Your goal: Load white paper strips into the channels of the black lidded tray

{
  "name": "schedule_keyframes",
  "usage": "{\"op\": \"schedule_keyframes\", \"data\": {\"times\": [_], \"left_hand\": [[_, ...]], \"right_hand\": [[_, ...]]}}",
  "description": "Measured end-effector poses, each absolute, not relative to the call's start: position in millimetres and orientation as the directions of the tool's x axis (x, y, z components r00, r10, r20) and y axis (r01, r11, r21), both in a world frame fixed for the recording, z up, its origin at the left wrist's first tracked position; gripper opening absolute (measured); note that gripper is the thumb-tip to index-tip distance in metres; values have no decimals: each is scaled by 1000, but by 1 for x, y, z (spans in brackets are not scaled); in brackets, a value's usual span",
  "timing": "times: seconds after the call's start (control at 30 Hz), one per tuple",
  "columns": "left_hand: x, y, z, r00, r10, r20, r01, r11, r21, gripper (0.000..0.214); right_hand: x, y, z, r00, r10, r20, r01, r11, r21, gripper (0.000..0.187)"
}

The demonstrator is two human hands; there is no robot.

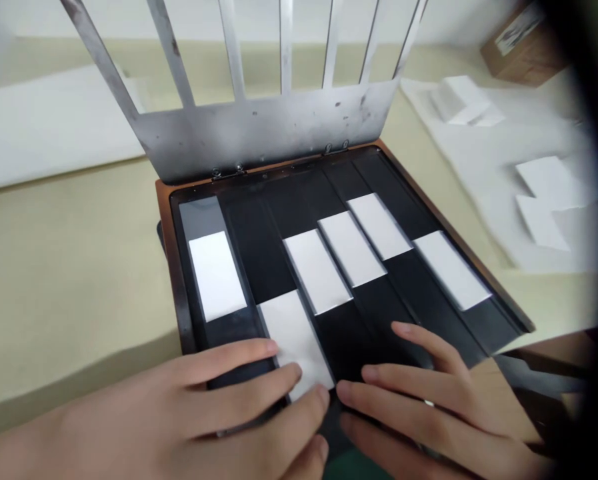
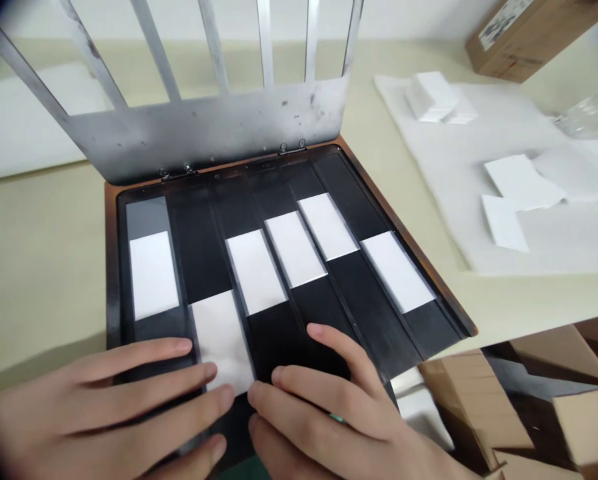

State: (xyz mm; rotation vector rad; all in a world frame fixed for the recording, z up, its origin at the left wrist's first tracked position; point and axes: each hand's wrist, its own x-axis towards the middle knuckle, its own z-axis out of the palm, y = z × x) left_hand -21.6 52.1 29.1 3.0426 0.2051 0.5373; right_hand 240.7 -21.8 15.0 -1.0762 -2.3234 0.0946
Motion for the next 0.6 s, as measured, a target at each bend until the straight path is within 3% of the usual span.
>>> {"op": "schedule_keyframes", "data": {"times": [0.13,0.23,0.43,0.53,0.6], "left_hand": [[-22,57,32,906,161,391,127,-985,113,41],[-20,58,34,868,256,425,205,-965,162,33],[-20,53,35,845,274,460,204,-959,197,27],[-27,51,35,829,333,450,215,-932,293,24],[-31,54,35,743,449,496,266,-879,397,23]], "right_hand": [[236,-20,17,-478,707,521,667,678,-308,20],[231,-19,20,-447,733,512,685,649,-331,21],[226,-19,18,-434,746,505,688,636,-349,22],[227,-19,18,-440,707,554,666,671,-326,31],[229,-21,19,-452,713,536,678,665,-313,38]]}}
